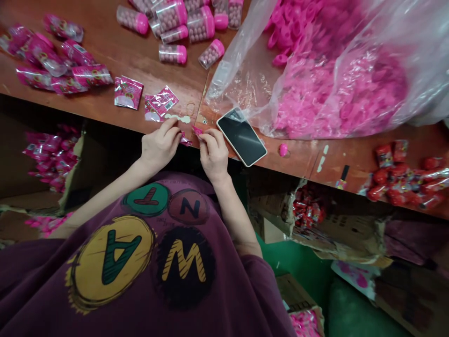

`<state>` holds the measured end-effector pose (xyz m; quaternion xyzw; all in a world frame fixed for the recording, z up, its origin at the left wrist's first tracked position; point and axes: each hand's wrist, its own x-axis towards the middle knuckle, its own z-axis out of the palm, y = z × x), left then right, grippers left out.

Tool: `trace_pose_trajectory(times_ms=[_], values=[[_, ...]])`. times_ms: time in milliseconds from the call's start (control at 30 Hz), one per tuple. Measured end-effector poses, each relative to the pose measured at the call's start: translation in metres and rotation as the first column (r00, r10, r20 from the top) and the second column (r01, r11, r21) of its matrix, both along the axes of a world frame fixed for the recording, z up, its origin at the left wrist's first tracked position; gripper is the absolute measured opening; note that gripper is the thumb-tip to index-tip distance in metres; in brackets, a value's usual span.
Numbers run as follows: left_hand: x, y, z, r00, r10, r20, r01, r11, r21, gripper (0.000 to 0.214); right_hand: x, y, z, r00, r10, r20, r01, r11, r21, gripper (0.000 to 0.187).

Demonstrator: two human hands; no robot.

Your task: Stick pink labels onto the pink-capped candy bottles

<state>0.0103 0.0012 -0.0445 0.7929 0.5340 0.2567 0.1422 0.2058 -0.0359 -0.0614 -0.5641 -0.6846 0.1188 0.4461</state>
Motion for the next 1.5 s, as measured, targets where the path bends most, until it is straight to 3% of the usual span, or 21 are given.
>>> trace_pose_trajectory(times_ms=[133, 300, 433, 600, 833, 900, 1033, 1133, 1200, 1233, 1300, 1367, 1433, 1500], values=[[0.006, 0.014, -0.010, 1.000, 0.010, -0.016, -0.010, 1.000, 0.000, 0.021, 0.007, 0.005, 0.008, 0.999, -0.023, 0.024, 0.021, 0.997, 0.072, 0.015], [0.012, 0.030, -0.008, 0.993, -0.052, -0.106, 0.047, 0.998, -0.050, 0.027, 0.013, 0.001, 0.011, 0.997, -0.070, -0.018, 0.072, 0.988, 0.140, 0.010], [0.013, 0.029, -0.003, 0.995, -0.077, 0.069, 0.079, 0.997, -0.024, 0.035, 0.015, -0.003, 0.009, 0.997, -0.079, -0.017, 0.081, 0.992, 0.101, 0.012], [0.014, 0.033, -0.001, 0.933, 0.061, 0.354, -0.056, 0.998, -0.024, 0.038, 0.013, 0.000, 0.007, 0.999, -0.041, 0.018, 0.038, 0.994, 0.106, 0.015], [0.012, 0.045, -0.006, 0.871, 0.063, 0.487, -0.050, 0.998, -0.040, 0.038, 0.007, 0.007, 0.009, 0.998, -0.063, 0.025, 0.058, 0.985, 0.165, 0.012], [0.004, 0.052, -0.006, 0.885, 0.035, 0.465, -0.021, 0.999, -0.036, 0.032, 0.006, 0.007, 0.009, 0.999, -0.048, 0.022, 0.043, 0.985, 0.166, 0.013], [-0.010, 0.060, 0.005, 0.952, 0.017, 0.306, -0.013, 1.000, -0.014, 0.014, 0.007, 0.007, 0.006, 0.998, -0.026, 0.054, 0.018, 0.989, 0.147, 0.017], [-0.007, 0.048, 0.022, 0.911, 0.155, 0.381, -0.132, 0.987, -0.087, 0.015, 0.008, 0.007, 0.004, 0.991, -0.053, 0.122, 0.036, 0.990, 0.140, 0.020], [0.003, 0.033, 0.034, 0.810, 0.283, 0.515, -0.126, 0.940, -0.317, 0.027, 0.009, 0.007, 0.002, 0.977, -0.087, 0.194, 0.058, 0.987, 0.150, 0.022], [0.009, 0.026, 0.039, 0.749, 0.341, 0.568, -0.057, 0.887, -0.458, 0.035, 0.009, 0.007, 0.002, 0.969, -0.096, 0.228, 0.063, 0.987, 0.150, 0.024], [0.020, 0.014, 0.046, 0.634, 0.435, 0.639, 0.162, 0.734, -0.660, 0.043, 0.008, 0.007, 0.002, 0.965, -0.068, 0.255, 0.037, 0.992, 0.122, 0.027], [0.027, 0.009, 0.049, 0.523, 0.518, 0.677, 0.323, 0.615, -0.719, 0.042, 0.006, 0.007, 0.003, 0.981, 0.010, 0.196, -0.027, 0.996, 0.087, 0.030], [0.030, 0.009, 0.048, 0.429, 0.582, 0.690, 0.362, 0.590, -0.722, 0.039, 0.002, 0.006, 0.007, 0.998, 0.043, 0.044, -0.046, 0.996, 0.074, 0.033], [0.031, 0.012, 0.047, 0.381, 0.613, 0.692, 0.343, 0.601, -0.722, 0.042, -0.003, 0.007, 0.012, 0.980, 0.001, -0.198, 0.000, 1.000, 0.004, 0.035]])
